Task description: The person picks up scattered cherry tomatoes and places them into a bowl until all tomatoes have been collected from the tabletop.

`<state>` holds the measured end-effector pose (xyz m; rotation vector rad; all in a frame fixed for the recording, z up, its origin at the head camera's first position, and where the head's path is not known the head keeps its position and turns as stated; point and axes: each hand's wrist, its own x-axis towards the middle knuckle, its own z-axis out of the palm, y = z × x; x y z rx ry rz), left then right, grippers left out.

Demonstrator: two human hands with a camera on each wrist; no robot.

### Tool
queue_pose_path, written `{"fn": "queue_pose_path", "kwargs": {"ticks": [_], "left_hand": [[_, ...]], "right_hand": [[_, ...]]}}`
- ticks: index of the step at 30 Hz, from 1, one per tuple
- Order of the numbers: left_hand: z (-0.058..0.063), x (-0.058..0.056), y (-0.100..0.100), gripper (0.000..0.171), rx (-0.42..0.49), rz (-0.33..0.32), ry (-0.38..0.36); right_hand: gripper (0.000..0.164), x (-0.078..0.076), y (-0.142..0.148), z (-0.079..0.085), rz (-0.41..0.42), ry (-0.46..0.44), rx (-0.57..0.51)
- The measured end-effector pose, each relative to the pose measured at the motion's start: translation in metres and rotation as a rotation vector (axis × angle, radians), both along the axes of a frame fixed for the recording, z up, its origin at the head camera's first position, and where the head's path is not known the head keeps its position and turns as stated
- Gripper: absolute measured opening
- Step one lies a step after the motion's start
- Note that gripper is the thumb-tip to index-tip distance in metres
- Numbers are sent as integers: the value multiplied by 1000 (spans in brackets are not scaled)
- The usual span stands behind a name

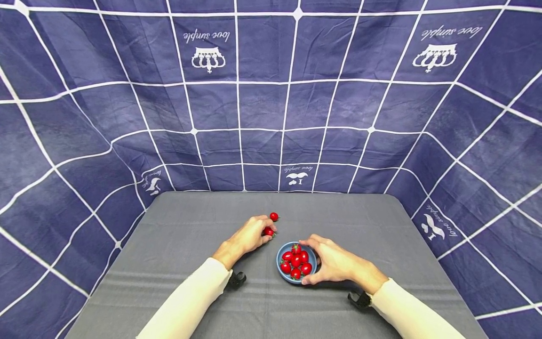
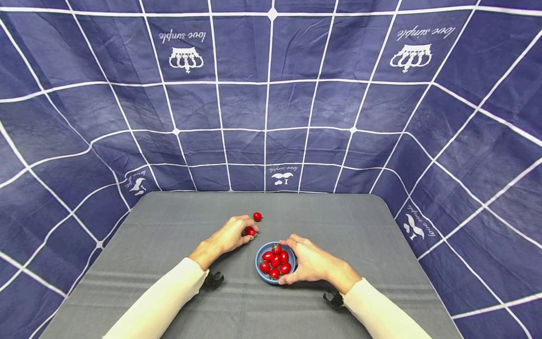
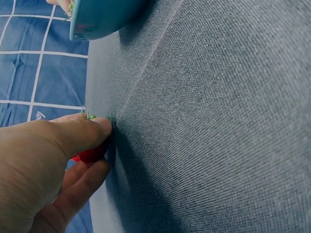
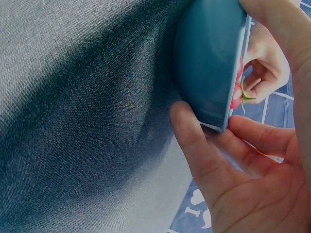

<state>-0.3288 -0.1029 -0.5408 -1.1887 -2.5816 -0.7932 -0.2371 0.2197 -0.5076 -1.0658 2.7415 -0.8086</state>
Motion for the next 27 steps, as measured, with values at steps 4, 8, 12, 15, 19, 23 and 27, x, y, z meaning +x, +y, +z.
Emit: {"fn": "queue_pose_path", "kwargs": {"ticks": [4,8,12,15,19,23,27], "left_hand": [[6,4,1,23,-32,30,3],[17,12,5,23,-67,80,-31],[21,16,6,22,-74,95,-43],[24,18,7,21,-59,94,-45],[26,20,6,22,-33,87,-35],[27,21,5,23,-15,83,-30],[31,24,4,22,18,73,-33]], "right_hand": [[95,0,1,0,0,4,2],[96,0,1,0,1,-13,-6],[96,0,2,0,2,-17,-9],[96,0,2,-1,3,-13,-9],[96,0,2,-1,3,-21,-11],[96,0,2,-1,2,-20,-6],[96,0,1,0,-1,-13,-1]]}}
